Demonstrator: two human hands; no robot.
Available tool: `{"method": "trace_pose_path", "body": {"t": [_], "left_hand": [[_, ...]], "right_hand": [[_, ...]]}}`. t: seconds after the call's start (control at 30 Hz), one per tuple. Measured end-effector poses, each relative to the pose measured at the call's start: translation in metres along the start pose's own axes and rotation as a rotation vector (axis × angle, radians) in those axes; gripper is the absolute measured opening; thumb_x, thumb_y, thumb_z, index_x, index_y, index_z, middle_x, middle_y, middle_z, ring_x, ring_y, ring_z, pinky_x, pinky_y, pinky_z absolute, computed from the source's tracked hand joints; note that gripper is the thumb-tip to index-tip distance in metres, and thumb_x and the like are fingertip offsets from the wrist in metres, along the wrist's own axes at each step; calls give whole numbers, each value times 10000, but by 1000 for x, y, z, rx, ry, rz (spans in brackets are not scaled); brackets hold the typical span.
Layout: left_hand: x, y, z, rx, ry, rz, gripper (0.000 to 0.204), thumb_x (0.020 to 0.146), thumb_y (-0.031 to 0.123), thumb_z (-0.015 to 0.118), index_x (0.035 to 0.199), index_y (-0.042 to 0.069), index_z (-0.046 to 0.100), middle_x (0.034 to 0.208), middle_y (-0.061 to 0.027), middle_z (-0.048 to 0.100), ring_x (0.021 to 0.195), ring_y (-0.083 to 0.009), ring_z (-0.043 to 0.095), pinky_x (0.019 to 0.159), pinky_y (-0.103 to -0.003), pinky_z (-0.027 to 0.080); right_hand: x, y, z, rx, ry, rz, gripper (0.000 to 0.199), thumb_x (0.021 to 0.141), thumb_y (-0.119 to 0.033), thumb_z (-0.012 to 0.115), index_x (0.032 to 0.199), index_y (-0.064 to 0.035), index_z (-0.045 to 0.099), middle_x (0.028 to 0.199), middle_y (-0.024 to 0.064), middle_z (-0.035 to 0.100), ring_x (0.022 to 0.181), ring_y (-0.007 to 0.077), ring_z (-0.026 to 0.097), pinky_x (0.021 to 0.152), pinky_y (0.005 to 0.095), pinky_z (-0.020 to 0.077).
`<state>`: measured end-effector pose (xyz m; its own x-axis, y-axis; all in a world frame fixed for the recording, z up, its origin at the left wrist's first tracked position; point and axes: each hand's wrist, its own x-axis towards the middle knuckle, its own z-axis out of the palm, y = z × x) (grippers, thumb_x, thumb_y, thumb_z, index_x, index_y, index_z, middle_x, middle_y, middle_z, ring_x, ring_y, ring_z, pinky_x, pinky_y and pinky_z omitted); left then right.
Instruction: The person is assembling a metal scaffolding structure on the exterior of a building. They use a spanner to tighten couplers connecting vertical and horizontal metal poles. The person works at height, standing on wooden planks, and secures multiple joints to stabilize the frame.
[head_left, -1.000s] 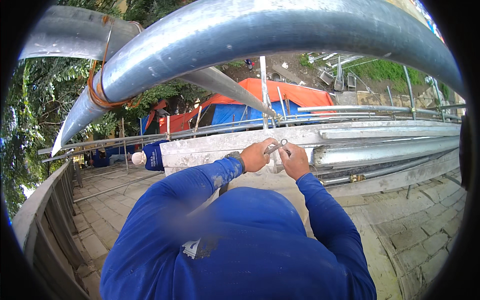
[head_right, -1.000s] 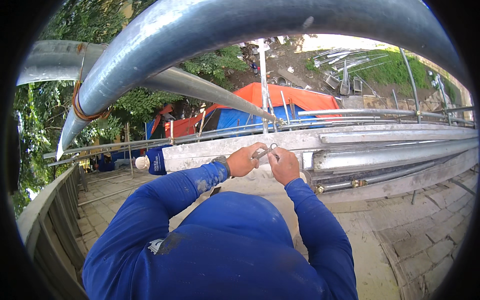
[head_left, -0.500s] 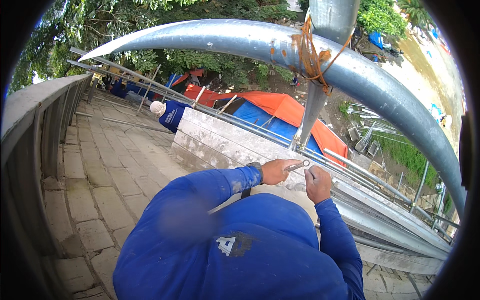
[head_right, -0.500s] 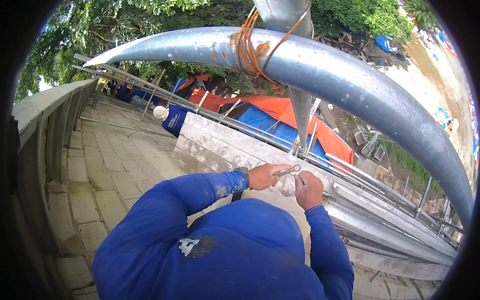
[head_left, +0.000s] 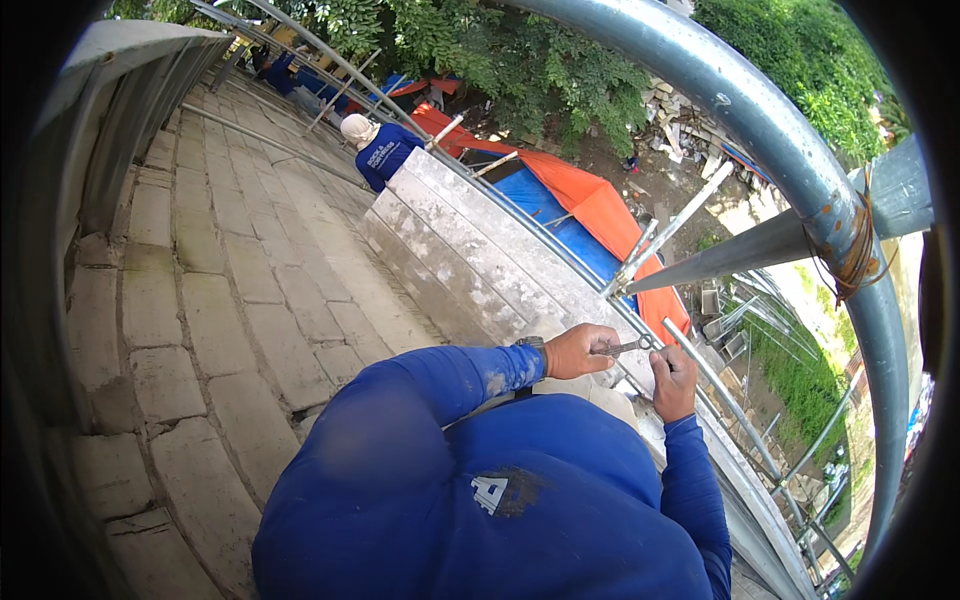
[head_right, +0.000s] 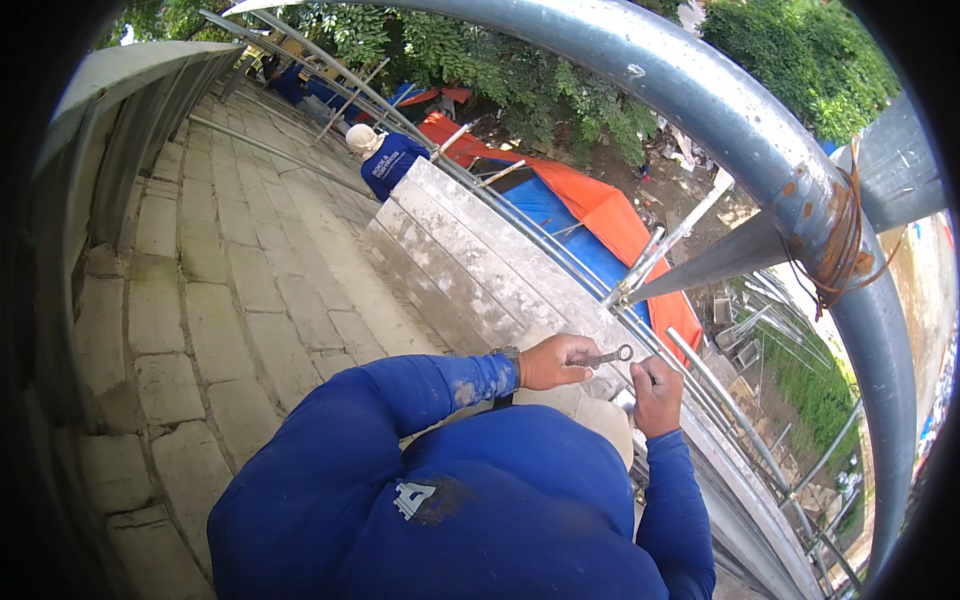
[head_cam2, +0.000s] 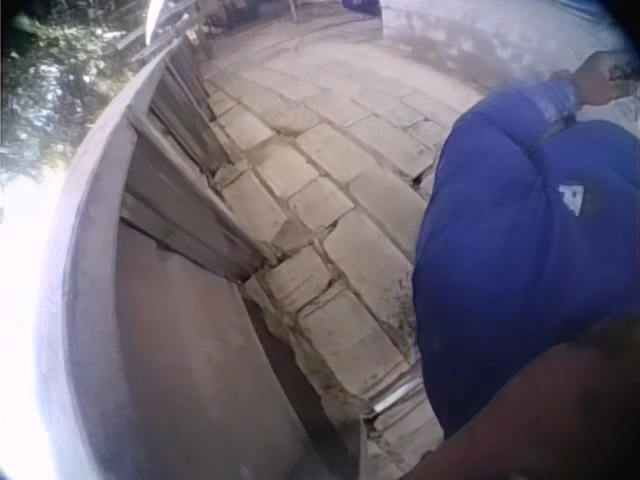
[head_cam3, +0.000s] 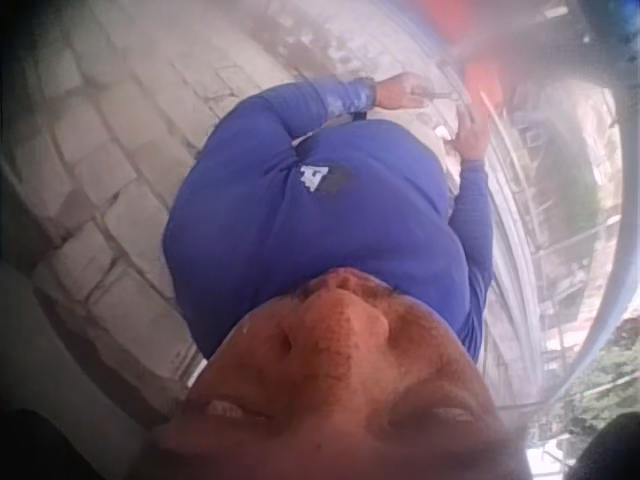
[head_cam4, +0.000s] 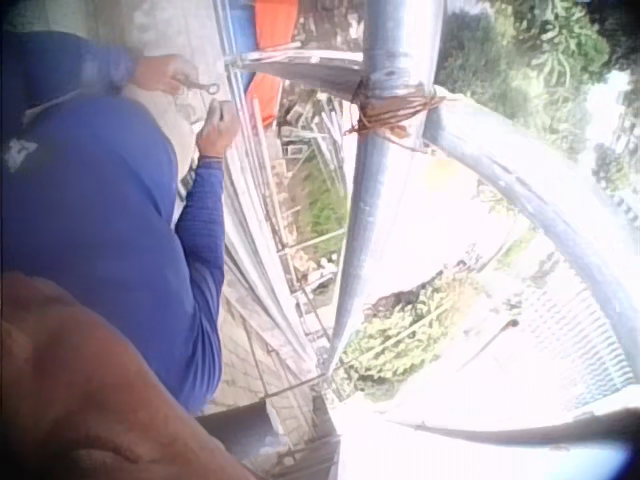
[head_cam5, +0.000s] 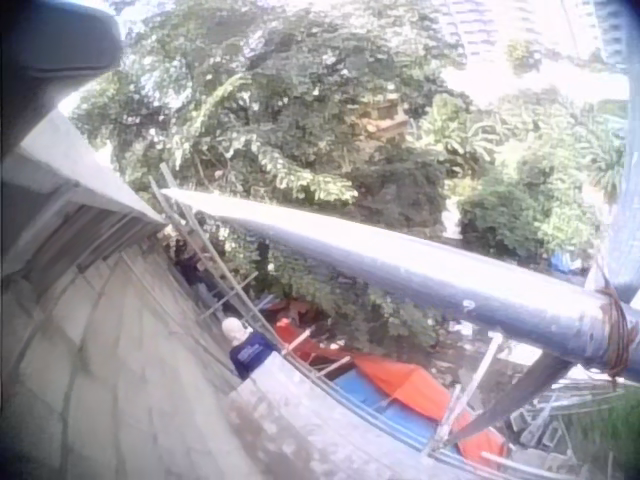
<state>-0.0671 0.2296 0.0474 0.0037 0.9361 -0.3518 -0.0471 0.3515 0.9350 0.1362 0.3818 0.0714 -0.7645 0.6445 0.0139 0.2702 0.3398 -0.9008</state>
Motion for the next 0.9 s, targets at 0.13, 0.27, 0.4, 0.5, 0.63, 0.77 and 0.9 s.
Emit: {"method": "trace_pose_path", "body": {"t": [0.13, 0.27, 0.4, 0.5, 0.63, 0.77, 0.9], "left_hand": [[-8, 3, 4, -18, 23, 52, 184, 937, 145, 704, 1051, 16, 638, 880, -29, 629, 812, -116, 557, 779, -327, 484], [-16, -10, 1, 3, 108, 82, 202, 927, 181, 719, 1012, 15, 643, 830, -52, 621, 781, -131, 560, 740, -333, 475], [-22, -18, -10, 265, 132, 13, 251, 934, 260, 711, 959, 19, 643, 788, -102, 591, 724, -194, 560, 710, -344, 472], [-25, -58, -3, 332, 253, 100, 305, 938, 332, 688, 932, 30, 645, 883, -164, 650, 826, -351, 646, 761, -450, 499], [-24, -88, 1, 359, 397, 209, 290, 975, 307, 631, 1037, 29, 685, 1064, -174, 672, 1019, -388, 661, 888, -483, 514], [-25, -125, 1, 311, 446, 205, 246, 978, 218, 624, 1119, 29, 695, 1120, -169, 668, 1094, -377, 642, 952, -464, 507], [-33, -146, -2, 287, 532, 142, 205, 973, 184, 623, 1080, 25, 696, 1101, -165, 675, 1095, -375, 641, 951, -463, 509]], "right_hand": [[7, -7, 2, 39, -48, 15, 287, 954, -160, 671, 754, 27, 585, 647, 126, 540, 593, 242, 508, 589, 396, 408], [15, -18, 3, 36, -131, 19, 296, 976, -171, 666, 770, 29, 593, 653, 122, 550, 596, 230, 522, 595, 387, 414], [29, -50, -2, 8, -257, 20, 273, 975, -148, 665, 773, 22, 597, 658, 123, 559, 600, 219, 537, 598, 367, 423], [44, -82, 2, -5, -416, 2, 241, 964, -121, 672, 781, 21, 605, 659, 115, 568, 602, 202, 536, 600, 353, 428], [63, -125, 9, 5, -638, 55, 163, 942, -78, 698, 831, 21, 630, 702, 91, 614, 660, 170, 572, 647, 327, 470], [76, -143, 18, 116, -763, 28, 182, 958, -125, 716, 870, -2, 615, 737, 73, 602, 669, 160, 546, 650, 315, 456], [92, -179, 14, 164, -937, 4, 132, 933, -63, 714, 882, -21, 600, 749, 58, 588, 663, 133, 532, 623, 305, 424]]}}
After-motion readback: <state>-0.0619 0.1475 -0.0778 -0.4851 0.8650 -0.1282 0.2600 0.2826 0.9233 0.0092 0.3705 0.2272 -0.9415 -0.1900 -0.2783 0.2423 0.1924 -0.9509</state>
